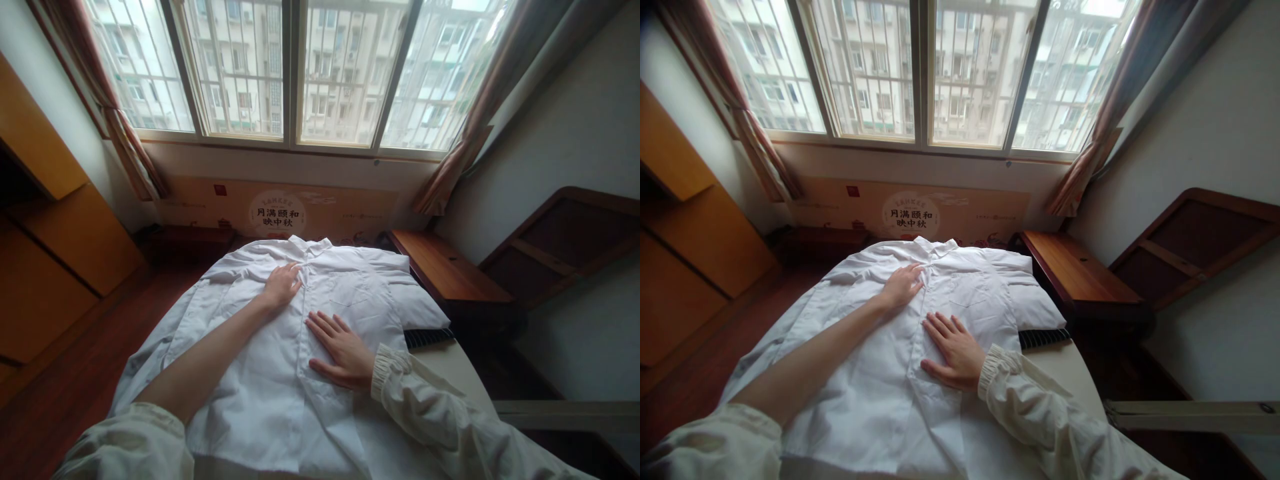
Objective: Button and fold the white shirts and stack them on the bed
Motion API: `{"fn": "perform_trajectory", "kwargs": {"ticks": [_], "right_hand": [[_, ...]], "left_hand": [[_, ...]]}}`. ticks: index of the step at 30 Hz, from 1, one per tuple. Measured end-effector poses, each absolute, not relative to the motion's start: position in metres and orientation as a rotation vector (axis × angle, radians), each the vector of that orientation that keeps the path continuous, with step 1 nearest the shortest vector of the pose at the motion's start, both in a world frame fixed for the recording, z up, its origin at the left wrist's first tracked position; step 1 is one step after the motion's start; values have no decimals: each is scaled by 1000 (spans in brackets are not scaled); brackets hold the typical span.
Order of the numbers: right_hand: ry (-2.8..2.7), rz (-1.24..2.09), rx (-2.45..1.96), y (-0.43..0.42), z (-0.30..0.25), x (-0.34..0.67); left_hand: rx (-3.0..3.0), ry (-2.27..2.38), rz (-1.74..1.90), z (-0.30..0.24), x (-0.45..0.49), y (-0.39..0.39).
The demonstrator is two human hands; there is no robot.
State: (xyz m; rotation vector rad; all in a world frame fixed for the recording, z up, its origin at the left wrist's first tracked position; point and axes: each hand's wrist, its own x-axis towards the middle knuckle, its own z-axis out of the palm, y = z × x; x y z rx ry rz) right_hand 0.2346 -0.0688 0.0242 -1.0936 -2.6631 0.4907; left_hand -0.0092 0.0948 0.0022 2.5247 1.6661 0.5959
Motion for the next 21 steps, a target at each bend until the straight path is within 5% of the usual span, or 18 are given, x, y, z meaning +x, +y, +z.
{"fn": "perform_trajectory", "kwargs": {"ticks": [7,21], "right_hand": [[-2364,663,-1320,-4,49,218],[-1852,330,-1876,99,10,170]], "left_hand": [[2537,1494,688,-2,-2,70],[2576,1481,710,-13,-8,74]]}}
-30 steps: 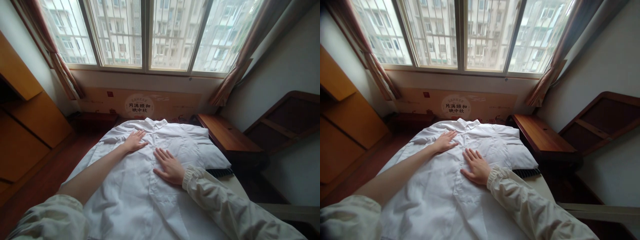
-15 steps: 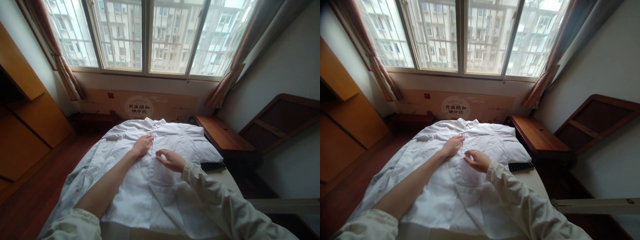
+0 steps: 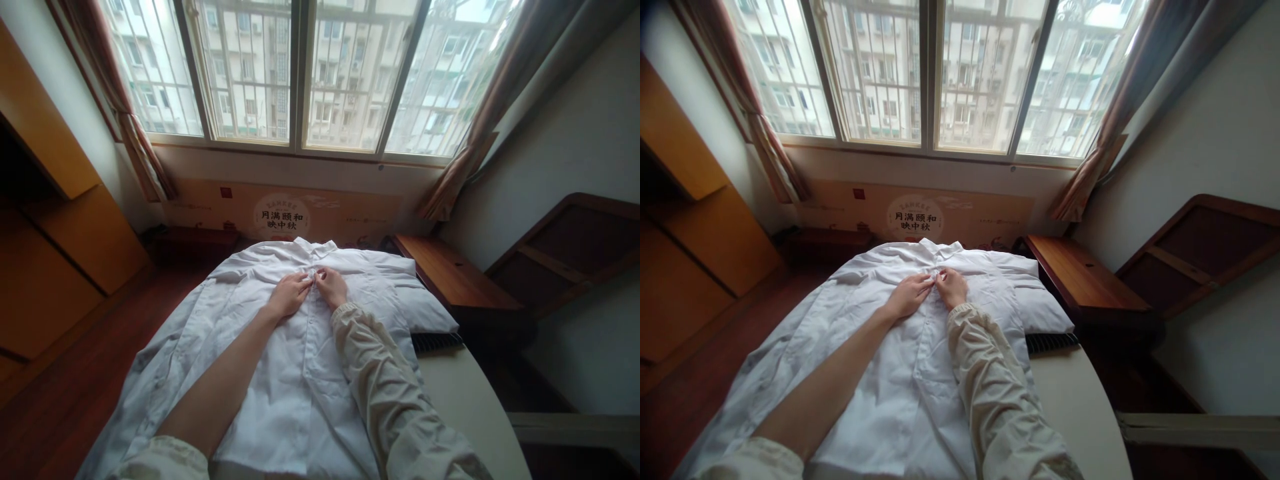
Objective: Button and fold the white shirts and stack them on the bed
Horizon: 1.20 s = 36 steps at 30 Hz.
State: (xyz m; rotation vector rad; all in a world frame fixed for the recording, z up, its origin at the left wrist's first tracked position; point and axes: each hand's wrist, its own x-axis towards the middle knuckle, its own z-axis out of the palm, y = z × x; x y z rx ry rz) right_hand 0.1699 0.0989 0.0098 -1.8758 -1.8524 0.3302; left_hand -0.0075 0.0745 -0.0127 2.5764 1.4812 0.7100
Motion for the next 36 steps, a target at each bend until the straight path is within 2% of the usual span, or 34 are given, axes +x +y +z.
{"fn": "perform_trajectory", "kwargs": {"ticks": [18,29,36], "right_hand": [[-2052,248,-1728,105,0,178],[-1886,224,-1708,108,-9,175],[-1808,309,-1499,116,-16,179]], "left_hand": [[2583,1483,704,-12,-7,74],[2585,1512,672,-8,-4,70],[2609,1637,566,-5,2,66]]}}
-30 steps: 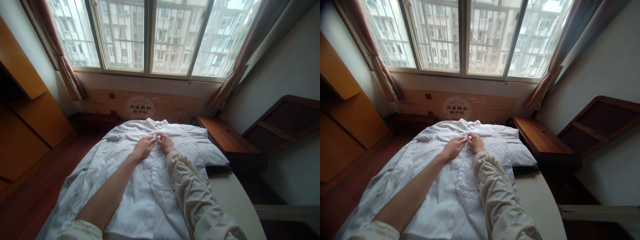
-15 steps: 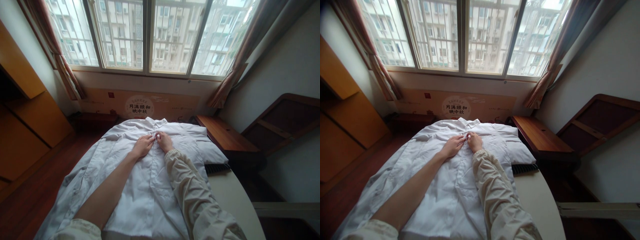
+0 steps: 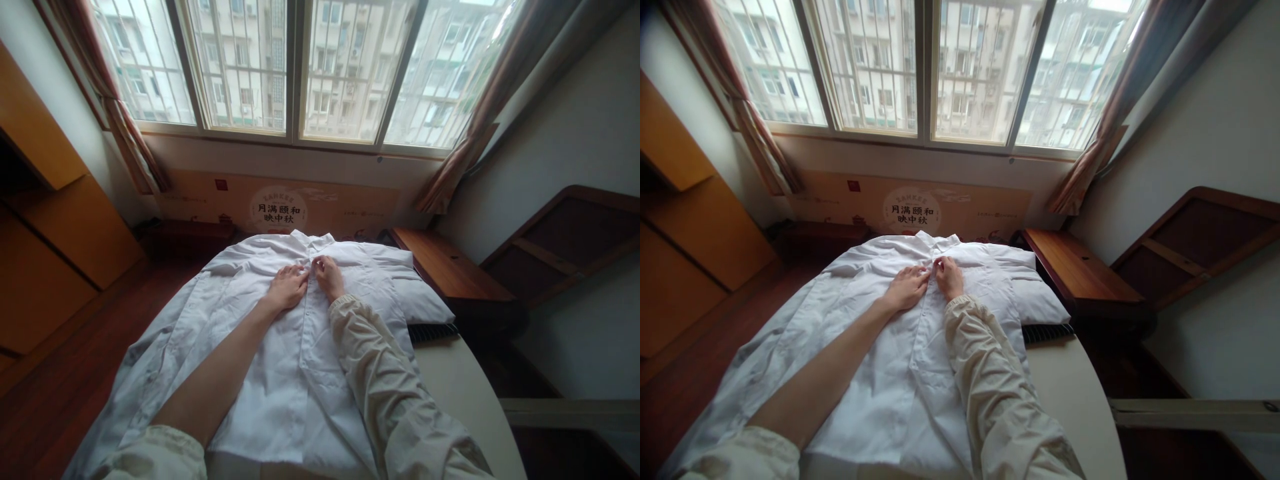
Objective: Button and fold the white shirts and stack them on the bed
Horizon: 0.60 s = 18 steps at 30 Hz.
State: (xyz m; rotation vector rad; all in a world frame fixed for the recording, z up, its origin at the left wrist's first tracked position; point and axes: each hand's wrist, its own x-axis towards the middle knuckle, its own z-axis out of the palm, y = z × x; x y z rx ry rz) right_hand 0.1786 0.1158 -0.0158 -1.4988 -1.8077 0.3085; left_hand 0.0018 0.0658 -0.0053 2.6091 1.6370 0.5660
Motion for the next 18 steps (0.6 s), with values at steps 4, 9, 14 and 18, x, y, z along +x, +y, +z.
{"fn": "perform_trajectory", "kwargs": {"ticks": [4,9,14,18], "right_hand": [[-1854,332,-1472,119,-20,180],[-1907,311,-1489,119,-21,181],[-1973,297,-1453,118,-21,180],[-2046,276,-1495,115,-18,183]], "left_hand": [[2655,1495,622,-5,-2,68],[2653,1311,724,-5,-6,67],[2543,1386,879,-1,-4,58],[2625,1236,870,2,-3,53]]}}
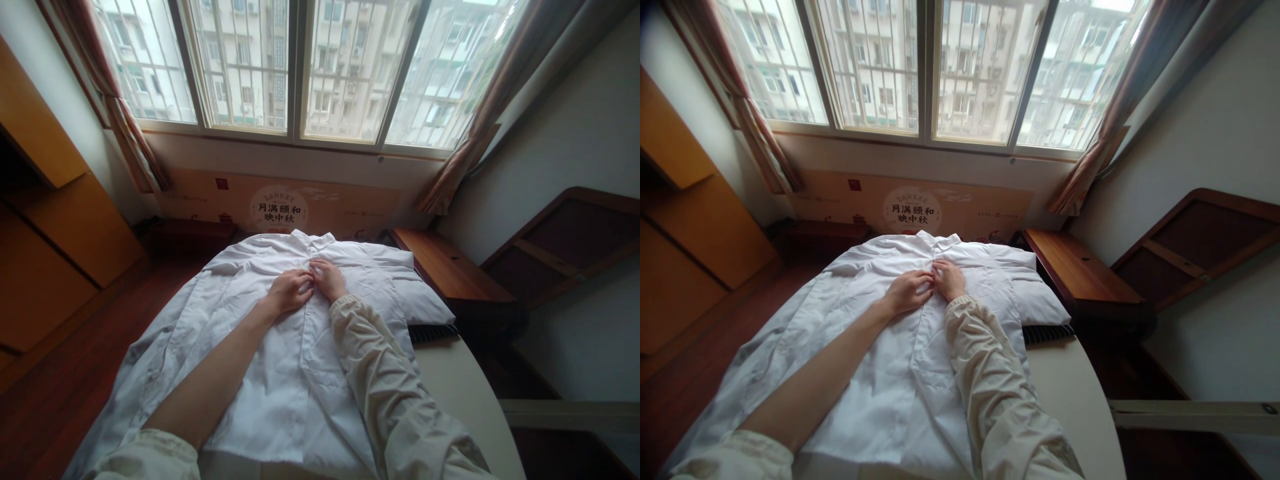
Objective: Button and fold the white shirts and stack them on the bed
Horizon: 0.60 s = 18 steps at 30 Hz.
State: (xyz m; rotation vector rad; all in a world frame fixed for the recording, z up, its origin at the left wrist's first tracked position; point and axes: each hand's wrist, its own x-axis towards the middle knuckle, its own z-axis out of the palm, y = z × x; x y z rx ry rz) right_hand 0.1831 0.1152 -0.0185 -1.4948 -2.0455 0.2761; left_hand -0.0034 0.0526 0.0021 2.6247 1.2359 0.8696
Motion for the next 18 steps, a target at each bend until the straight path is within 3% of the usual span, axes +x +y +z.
{"fn": "perform_trajectory", "kwargs": {"ticks": [9,18], "right_hand": [[-2266,230,-1686,111,-13,178],[-2498,247,-1649,112,-10,188]], "left_hand": [[2727,1250,435,-5,-7,6],[2748,806,334,9,-15,-51]]}}
